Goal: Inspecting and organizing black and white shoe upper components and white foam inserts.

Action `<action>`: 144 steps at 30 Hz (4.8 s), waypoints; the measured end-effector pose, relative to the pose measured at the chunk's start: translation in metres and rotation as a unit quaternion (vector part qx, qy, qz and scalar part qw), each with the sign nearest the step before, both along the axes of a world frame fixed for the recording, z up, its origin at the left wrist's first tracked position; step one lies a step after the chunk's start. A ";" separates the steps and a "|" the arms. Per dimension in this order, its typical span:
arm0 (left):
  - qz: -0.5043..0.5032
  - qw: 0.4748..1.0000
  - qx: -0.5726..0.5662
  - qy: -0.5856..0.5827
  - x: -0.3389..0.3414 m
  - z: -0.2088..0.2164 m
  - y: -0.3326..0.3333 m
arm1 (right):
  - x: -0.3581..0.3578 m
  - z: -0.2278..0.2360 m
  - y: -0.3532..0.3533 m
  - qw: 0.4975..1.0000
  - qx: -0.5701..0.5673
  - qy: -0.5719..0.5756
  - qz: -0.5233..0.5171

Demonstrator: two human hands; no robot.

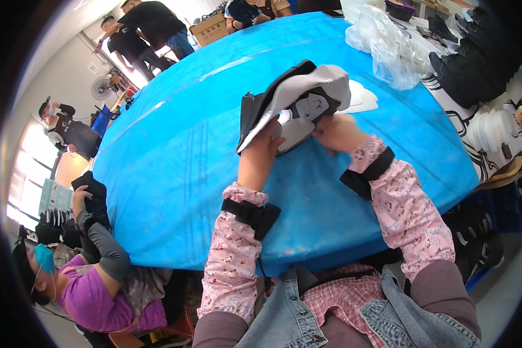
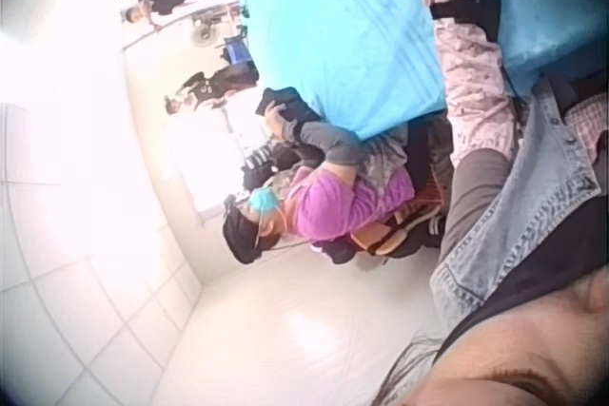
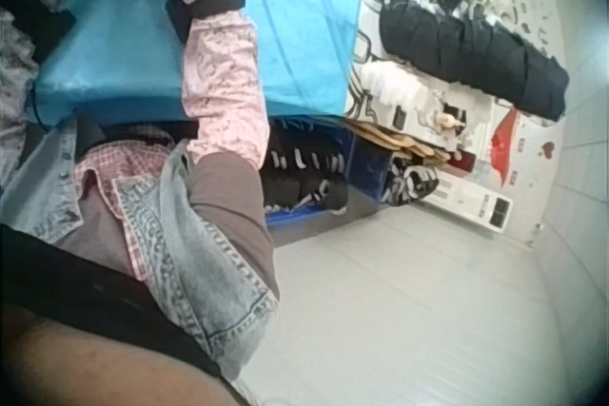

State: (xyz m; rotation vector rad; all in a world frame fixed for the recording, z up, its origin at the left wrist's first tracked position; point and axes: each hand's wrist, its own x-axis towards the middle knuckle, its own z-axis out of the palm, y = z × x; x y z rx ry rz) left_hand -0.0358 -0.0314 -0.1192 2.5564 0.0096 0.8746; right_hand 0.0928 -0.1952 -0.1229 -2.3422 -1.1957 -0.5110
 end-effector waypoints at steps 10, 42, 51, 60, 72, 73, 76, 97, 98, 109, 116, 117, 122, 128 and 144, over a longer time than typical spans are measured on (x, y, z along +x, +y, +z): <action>-0.033 0.998 -0.057 0.003 -0.009 0.006 0.009 | -0.009 0.007 0.028 0.872 0.120 0.469 0.069; -0.038 0.972 -0.229 -0.045 -0.010 -0.019 0.013 | -0.018 0.002 0.036 0.998 0.007 -0.007 0.062; 0.101 0.992 0.078 -0.014 -0.021 -0.005 0.026 | -0.013 0.002 0.053 0.996 0.027 -0.072 0.040; 0.104 0.985 -0.115 0.076 -0.022 -0.016 0.037 | -0.020 0.004 0.049 0.993 -0.001 -0.109 0.038; 0.141 0.981 -0.084 0.106 -0.011 -0.041 0.056 | -0.019 0.004 0.045 0.989 -0.026 -0.132 0.064; 0.148 0.981 -0.060 0.109 -0.009 -0.040 0.053 | -0.017 0.004 0.044 0.989 -0.028 -0.132 0.062; 0.158 0.983 -0.011 0.097 -0.007 -0.044 0.059 | -0.018 0.006 0.046 0.989 -0.018 -0.130 0.070; 0.169 0.964 0.172 0.110 -0.007 -0.015 0.033 | -0.028 0.001 0.060 0.986 -0.054 -0.156 0.021; 0.128 0.961 0.180 0.166 -0.010 -0.012 0.027 | -0.027 0.001 0.059 0.989 -0.047 -0.139 0.021; -0.026 0.989 0.066 0.128 -0.032 0.003 0.018 | -0.026 0.009 0.060 0.996 -0.041 -0.079 0.026; 0.017 0.965 0.235 0.114 -0.045 0.043 -0.039 | 0.007 0.058 0.026 0.893 -0.053 0.437 0.095; 0.008 0.949 0.293 0.116 -0.047 0.050 -0.043 | 0.004 0.071 0.014 0.849 -0.080 0.514 0.096; -0.075 0.978 0.165 0.106 -0.068 0.091 -0.058 | -0.017 0.114 -0.037 0.824 -0.004 0.553 0.123; -0.128 0.957 0.099 0.241 -0.077 0.133 -0.055 | -0.079 0.120 -0.050 0.929 0.148 -0.028 0.337; -0.139 0.870 -0.456 -0.124 -0.067 0.151 -0.061 | -0.100 0.149 -0.001 0.805 0.356 0.367 0.301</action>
